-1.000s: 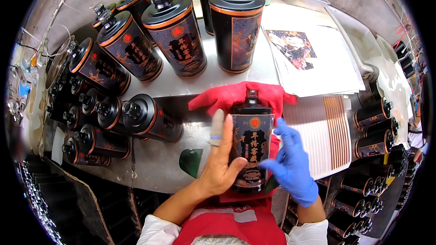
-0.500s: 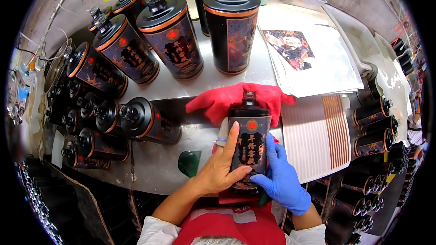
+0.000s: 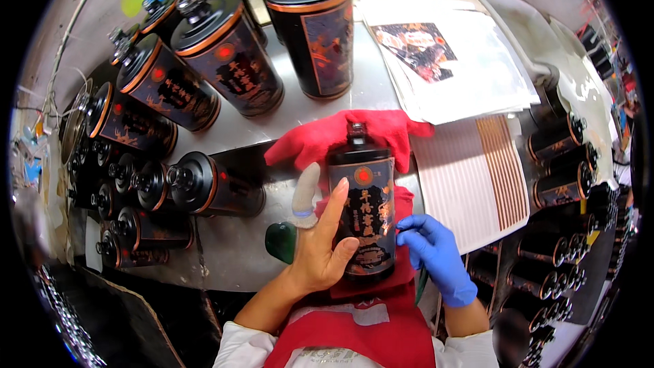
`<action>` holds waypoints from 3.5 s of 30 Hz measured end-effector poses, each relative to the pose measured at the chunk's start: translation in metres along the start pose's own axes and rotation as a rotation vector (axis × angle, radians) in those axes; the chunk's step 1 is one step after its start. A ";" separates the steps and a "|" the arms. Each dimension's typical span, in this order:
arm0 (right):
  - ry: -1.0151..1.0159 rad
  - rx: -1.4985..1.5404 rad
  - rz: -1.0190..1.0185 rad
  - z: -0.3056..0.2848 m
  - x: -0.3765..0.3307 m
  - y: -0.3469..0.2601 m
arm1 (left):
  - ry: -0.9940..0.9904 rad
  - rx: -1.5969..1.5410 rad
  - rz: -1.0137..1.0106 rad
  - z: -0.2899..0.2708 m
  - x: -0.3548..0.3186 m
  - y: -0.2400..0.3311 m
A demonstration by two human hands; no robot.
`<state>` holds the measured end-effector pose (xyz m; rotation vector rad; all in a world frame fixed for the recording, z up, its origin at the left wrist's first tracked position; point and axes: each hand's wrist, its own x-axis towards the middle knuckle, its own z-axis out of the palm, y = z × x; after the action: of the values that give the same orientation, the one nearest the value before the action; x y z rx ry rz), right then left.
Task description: The person applies printed labels to cylindrical black containers, smoothing them with a green tool and aligning them carefully. They handle multiple containers one at a time, placing finished units aside on the table.
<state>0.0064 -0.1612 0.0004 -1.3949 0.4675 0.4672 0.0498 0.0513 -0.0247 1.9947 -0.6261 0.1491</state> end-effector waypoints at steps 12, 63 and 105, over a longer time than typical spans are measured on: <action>0.475 0.032 -0.482 -0.004 0.104 -0.019 | -0.191 -0.257 -0.102 0.016 -0.011 -0.017; -0.046 -0.131 0.019 0.000 0.005 0.019 | -0.167 -0.366 -0.095 0.018 -0.015 -0.023; -0.095 -0.596 -0.531 0.017 0.038 -0.015 | -0.126 -0.481 -0.162 0.011 0.006 -0.020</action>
<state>0.0470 -0.1443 -0.0073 -1.9783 -0.1496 0.2363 0.0634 0.0471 -0.0437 1.5851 -0.5182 -0.2108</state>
